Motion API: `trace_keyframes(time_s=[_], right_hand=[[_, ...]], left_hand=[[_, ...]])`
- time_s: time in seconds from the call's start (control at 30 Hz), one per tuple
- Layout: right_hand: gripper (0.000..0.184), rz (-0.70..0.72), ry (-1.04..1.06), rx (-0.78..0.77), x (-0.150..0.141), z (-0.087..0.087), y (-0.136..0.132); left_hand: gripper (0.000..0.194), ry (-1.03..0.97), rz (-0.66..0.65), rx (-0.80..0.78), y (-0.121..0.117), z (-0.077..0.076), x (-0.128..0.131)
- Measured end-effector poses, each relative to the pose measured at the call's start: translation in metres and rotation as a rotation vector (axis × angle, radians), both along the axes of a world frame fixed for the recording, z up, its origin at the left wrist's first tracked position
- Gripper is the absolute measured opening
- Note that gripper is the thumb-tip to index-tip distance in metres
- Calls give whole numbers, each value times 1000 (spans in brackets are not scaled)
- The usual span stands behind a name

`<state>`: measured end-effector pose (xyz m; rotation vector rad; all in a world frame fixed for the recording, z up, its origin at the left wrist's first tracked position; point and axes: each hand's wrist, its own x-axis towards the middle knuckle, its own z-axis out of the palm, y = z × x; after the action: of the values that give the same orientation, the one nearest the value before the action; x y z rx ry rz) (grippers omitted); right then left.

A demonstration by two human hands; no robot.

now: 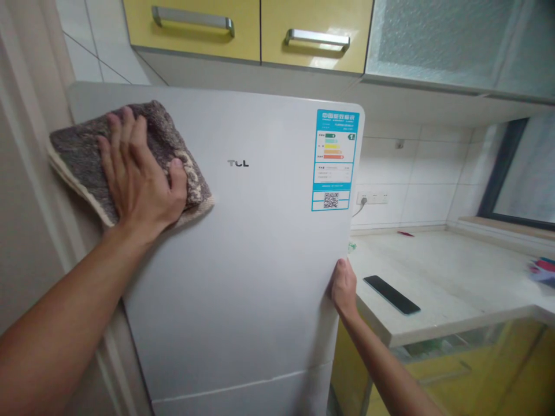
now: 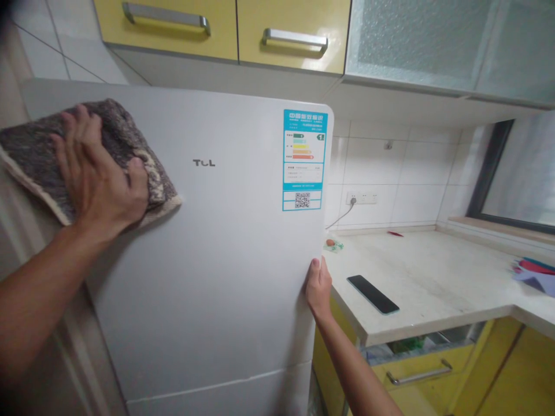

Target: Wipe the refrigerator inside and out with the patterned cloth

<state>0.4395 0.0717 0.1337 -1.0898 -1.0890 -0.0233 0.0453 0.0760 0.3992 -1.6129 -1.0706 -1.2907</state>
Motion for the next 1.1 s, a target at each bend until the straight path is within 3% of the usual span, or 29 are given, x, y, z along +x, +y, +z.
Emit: trace_keyframes(time_s=[0.07,0.13,0.23,0.37,0.43,0.47,0.5,0.57,0.63,0.73,0.8,0.87,0.97,1.1], right_hand=[[67,-7,-1,6,0,-1,0],[66,-12,-3,5,0,-1,1],[65,-10,-17,-10,0,-2,0],[67,-30,-15,-20,0,-2,-2],[68,-36,-19,-22,-1,-2,-2],[68,-37,-22,-25,-1,-2,-2],[68,-38,-23,-28,0,-2,-2],[69,-39,-23,-26,0,-4,-1],[69,-41,-16,-13,1,-5,1],[69,-46,4,8,-1,-6,3],[69,-51,26,17,-3,-5,5],[69,-63,41,23,-5,-5,5],[69,-84,36,15,-7,-4,4],[70,-127,32,-2,-8,-4,4]], left_hand=[[82,45,-27,0,-2,-8,23],[81,227,-68,-14,-5,-31,45],[80,647,-212,-31,-8,-92,65],[74,945,-412,-145,-8,-182,58],[72,1046,-501,-203,-7,-205,44],[74,1062,-509,-206,-6,-207,36],[76,1041,-482,-195,-6,-202,27],[80,859,-341,-132,-3,-171,9],[84,546,-179,-55,4,-117,-11],[81,39,-60,26,23,-20,-31],[84,-192,11,39,35,38,-28],[84,-255,75,13,37,82,-9],[88,-90,147,-139,20,125,41],[103,171,58,-269,-6,152,109]])
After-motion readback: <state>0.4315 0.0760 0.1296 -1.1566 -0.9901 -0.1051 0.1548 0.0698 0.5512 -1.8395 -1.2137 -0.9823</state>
